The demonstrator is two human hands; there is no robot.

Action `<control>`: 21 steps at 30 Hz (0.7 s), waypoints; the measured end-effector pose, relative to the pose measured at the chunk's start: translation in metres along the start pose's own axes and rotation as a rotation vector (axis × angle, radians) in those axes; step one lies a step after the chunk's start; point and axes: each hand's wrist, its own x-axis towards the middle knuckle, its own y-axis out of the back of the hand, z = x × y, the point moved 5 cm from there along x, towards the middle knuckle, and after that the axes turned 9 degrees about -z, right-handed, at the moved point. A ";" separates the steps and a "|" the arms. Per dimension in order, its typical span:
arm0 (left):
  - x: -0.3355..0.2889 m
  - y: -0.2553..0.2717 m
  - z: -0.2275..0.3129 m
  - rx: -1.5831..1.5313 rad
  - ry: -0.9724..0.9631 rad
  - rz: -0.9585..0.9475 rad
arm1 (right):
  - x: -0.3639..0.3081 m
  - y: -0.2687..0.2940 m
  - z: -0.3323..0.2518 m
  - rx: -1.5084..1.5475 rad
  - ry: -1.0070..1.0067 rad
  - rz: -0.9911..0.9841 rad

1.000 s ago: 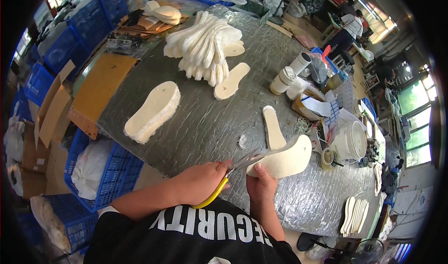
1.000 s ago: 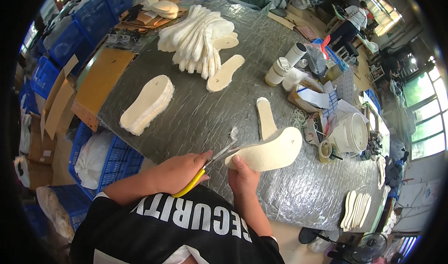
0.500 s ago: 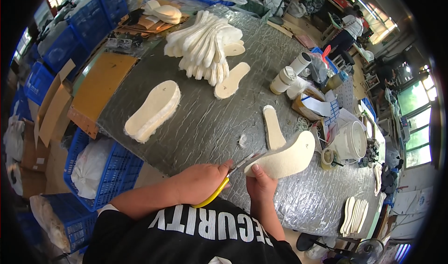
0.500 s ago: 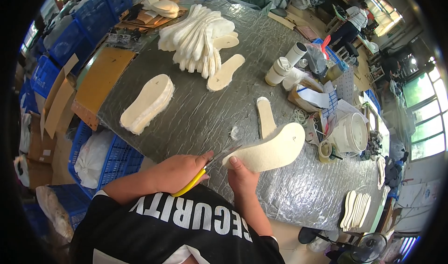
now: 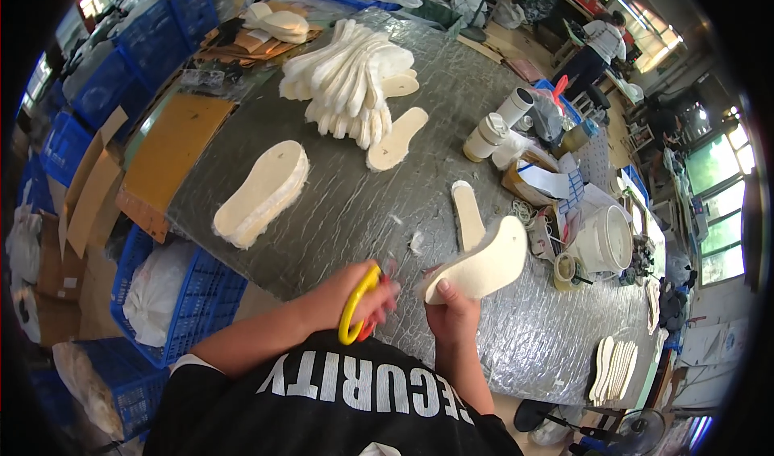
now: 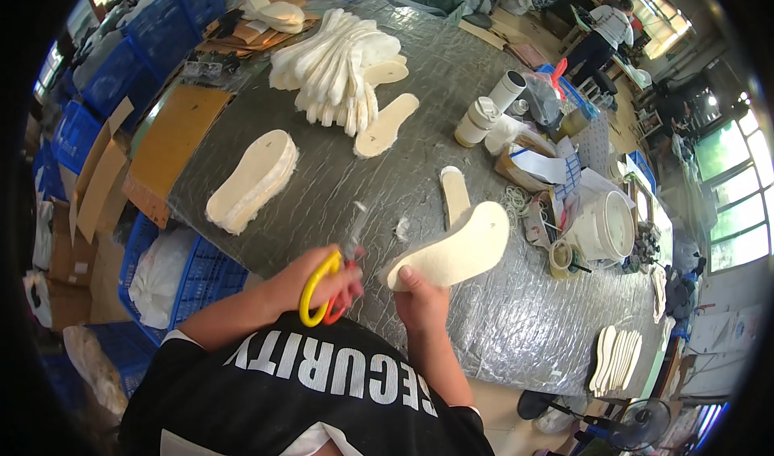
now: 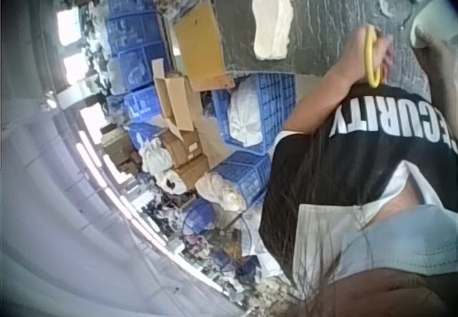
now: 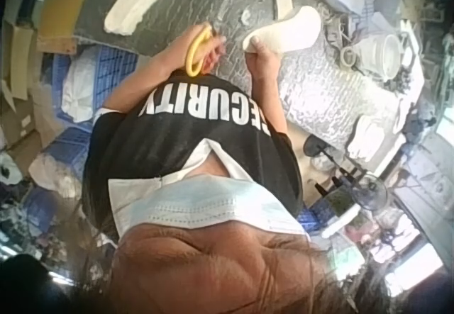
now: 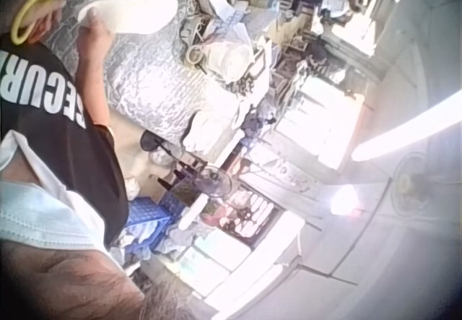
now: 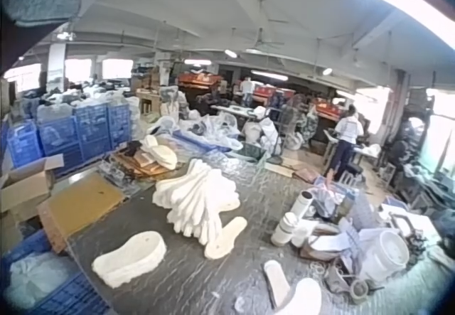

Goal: Trimming excess material from shoe insoles using scissors.

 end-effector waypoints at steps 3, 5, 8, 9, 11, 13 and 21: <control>0.003 0.020 0.001 0.076 -0.243 0.274 | 0.001 -0.001 0.007 0.140 -0.057 0.020; 0.004 0.019 0.004 -0.136 -0.154 0.237 | 0.000 -0.004 0.014 0.260 -0.098 0.056; 0.016 0.015 0.012 -0.218 -0.279 0.333 | -0.001 -0.015 0.022 0.049 -0.091 -0.012; 0.019 0.017 0.012 -0.214 -0.273 0.331 | -0.001 -0.012 0.026 0.056 -0.091 -0.008; 0.025 0.021 0.012 -0.147 -0.242 0.295 | 0.000 -0.016 0.027 0.077 0.011 -0.180; 0.028 0.026 0.000 -0.186 -0.255 0.304 | 0.008 -0.018 0.018 0.470 -0.025 -0.168; 0.050 0.049 -0.064 -0.940 -0.132 0.236 | 0.030 0.016 0.032 0.657 -0.095 0.007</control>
